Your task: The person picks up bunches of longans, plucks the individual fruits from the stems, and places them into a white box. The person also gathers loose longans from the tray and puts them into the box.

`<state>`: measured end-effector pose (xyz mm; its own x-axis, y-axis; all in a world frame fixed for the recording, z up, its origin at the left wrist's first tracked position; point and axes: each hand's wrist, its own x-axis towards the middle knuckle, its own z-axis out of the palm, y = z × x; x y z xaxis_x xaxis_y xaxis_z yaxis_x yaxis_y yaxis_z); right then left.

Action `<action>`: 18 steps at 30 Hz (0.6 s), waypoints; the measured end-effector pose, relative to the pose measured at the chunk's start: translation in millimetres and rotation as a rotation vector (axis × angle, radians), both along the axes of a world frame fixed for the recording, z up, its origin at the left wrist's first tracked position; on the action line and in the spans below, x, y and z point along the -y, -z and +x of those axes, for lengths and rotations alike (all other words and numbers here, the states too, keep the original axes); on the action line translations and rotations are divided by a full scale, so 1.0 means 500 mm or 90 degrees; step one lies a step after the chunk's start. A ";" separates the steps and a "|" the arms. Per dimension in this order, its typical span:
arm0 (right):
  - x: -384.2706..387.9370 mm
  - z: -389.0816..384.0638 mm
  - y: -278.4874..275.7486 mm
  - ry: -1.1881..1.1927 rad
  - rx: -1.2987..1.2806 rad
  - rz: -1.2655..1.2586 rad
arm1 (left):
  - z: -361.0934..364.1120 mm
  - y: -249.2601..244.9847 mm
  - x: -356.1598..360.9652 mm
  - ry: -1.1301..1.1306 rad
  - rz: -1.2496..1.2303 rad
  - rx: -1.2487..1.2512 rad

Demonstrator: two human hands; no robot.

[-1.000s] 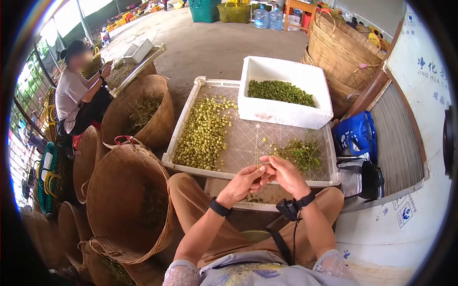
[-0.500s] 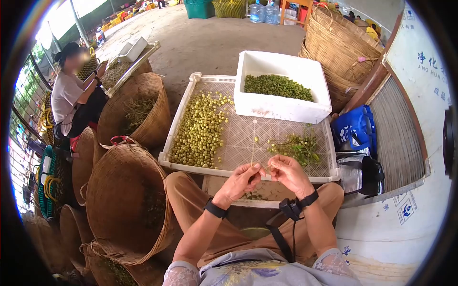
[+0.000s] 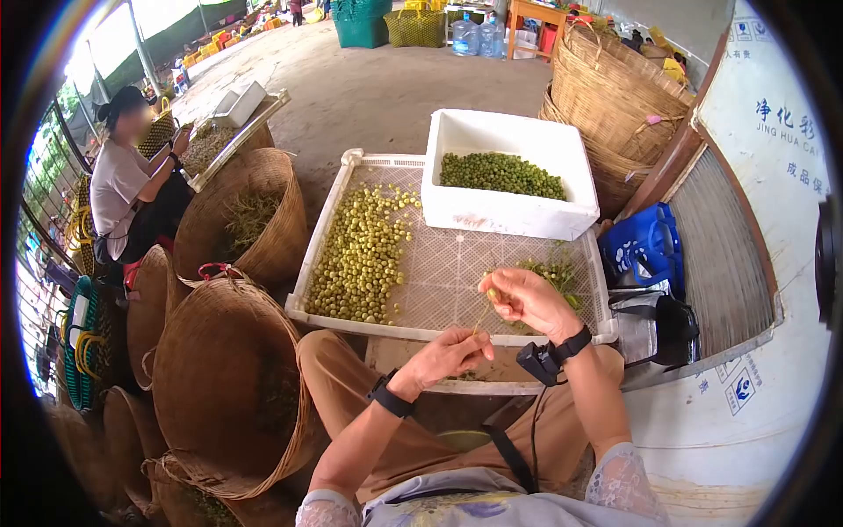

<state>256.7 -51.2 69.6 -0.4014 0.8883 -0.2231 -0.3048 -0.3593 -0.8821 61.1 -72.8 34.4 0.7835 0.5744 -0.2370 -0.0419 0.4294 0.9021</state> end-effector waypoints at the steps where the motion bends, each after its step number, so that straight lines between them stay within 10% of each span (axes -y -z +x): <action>1: -0.001 0.004 0.001 -0.001 0.003 0.002 | 0.001 0.001 0.001 -0.001 0.002 0.003; 18: 0.000 0.046 0.038 0.099 -0.281 -0.078 | -0.005 0.002 0.003 -0.010 -0.051 0.017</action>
<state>279.6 -51.2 50.7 -0.3460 0.9232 -0.1673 -0.6989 -0.3725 -0.6106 58.4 -74.4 33.3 0.7808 0.5672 -0.2621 -0.0729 0.4993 0.8633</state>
